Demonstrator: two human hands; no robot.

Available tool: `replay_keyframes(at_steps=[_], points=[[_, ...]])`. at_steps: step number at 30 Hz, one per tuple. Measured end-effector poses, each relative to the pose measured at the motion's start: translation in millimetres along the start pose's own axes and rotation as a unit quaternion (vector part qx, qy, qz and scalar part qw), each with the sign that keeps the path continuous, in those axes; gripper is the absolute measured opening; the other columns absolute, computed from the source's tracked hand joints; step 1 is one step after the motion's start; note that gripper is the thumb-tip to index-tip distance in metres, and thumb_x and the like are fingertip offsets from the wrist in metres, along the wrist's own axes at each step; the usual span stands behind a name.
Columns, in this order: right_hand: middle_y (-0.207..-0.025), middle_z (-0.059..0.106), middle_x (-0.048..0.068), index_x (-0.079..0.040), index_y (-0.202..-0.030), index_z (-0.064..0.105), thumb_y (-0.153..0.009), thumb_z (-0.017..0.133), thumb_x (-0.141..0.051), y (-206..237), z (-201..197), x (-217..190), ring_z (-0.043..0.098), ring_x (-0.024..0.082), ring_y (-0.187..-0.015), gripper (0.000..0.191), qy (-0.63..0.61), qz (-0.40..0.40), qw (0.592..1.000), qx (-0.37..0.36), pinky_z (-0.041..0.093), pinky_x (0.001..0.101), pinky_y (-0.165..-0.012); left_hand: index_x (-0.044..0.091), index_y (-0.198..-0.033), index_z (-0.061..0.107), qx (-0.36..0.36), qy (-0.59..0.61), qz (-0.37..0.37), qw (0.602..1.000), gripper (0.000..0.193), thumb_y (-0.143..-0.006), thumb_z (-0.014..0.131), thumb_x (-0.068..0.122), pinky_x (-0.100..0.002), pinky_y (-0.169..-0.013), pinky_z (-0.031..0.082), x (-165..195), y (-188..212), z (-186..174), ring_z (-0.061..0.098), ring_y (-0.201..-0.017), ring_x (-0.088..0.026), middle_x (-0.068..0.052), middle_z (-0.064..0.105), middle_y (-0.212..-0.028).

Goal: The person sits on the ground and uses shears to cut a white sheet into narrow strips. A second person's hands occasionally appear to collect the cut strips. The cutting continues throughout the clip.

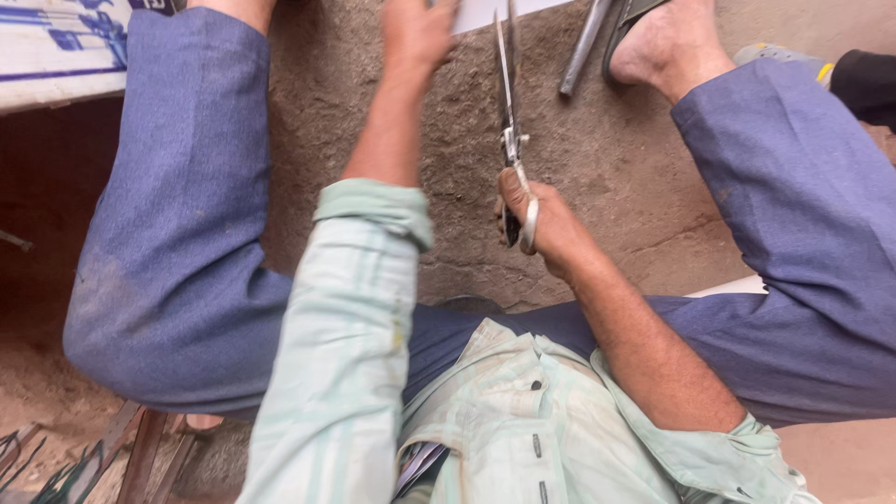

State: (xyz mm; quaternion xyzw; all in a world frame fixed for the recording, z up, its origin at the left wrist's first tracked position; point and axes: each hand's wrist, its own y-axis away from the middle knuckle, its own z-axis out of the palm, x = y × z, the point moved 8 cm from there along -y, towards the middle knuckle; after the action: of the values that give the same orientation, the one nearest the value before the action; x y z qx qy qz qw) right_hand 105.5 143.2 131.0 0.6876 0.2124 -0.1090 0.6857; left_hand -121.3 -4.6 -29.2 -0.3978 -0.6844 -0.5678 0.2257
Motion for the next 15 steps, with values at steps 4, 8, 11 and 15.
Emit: replay_keyframes(at_steps=[4, 8, 11, 15], points=[[-0.068, 0.057, 0.002, -0.009, -0.084, 0.062, -0.084, 0.049, -0.083, -4.4, 11.8, 1.7, 0.053, 0.011, -0.056, 0.075, -0.003, -0.010, 0.999, -0.042, 0.036, 0.0263, -0.044, 0.002, -0.093, 0.075, -0.028, -0.003, 0.013, 1.000, 0.024, -0.095, 0.073, 0.025, -0.024, -0.040, 0.055, -4.8, 13.9, -38.4, 0.068, -0.052, -0.012, -0.008, 0.076, -0.076], [-0.067, 0.059, 0.001, -0.010, -0.084, 0.064, -0.079, 0.048, -0.085, -12.9, 20.6, 9.3, 0.052, 0.011, -0.055, 0.077, 0.016, 0.028, 0.998, -0.054, 0.034, 0.0268, -0.043, 0.000, -0.095, 0.073, 0.055, 0.034, 0.036, 0.997, 0.020, -0.092, 0.077, 0.020, -0.025, -0.046, 0.058, -6.5, 15.9, -47.5, 0.071, -0.059, -0.012, -0.010, 0.078, -0.082], [-0.067, 0.058, 0.000, -0.010, -0.085, 0.063, -0.079, 0.047, -0.086, -29.4, 19.0, 5.5, 0.053, 0.010, -0.055, 0.078, 0.022, 0.028, 0.998, -0.054, 0.034, 0.0270, -0.043, 0.004, -0.104, 0.071, 0.113, 0.075, 0.064, 0.989, 0.021, -0.090, 0.076, 0.018, -0.024, -0.051, 0.062, -9.5, 15.3, -52.5, 0.075, -0.066, -0.011, -0.009, 0.079, -0.089], [-0.066, 0.056, 0.000, -0.011, -0.084, 0.063, -0.080, 0.047, -0.087, -56.1, 25.5, -9.0, 0.050, 0.011, -0.054, 0.078, 0.037, 0.004, 0.997, -0.070, 0.035, 0.0277, -0.043, 0.000, -0.104, 0.073, 0.050, 0.137, 0.032, 0.989, 0.019, -0.096, 0.069, 0.017, -0.028, -0.051, 0.065, -20.3, 12.8, -48.5, 0.076, -0.067, -0.015, -0.014, 0.079, -0.092]])
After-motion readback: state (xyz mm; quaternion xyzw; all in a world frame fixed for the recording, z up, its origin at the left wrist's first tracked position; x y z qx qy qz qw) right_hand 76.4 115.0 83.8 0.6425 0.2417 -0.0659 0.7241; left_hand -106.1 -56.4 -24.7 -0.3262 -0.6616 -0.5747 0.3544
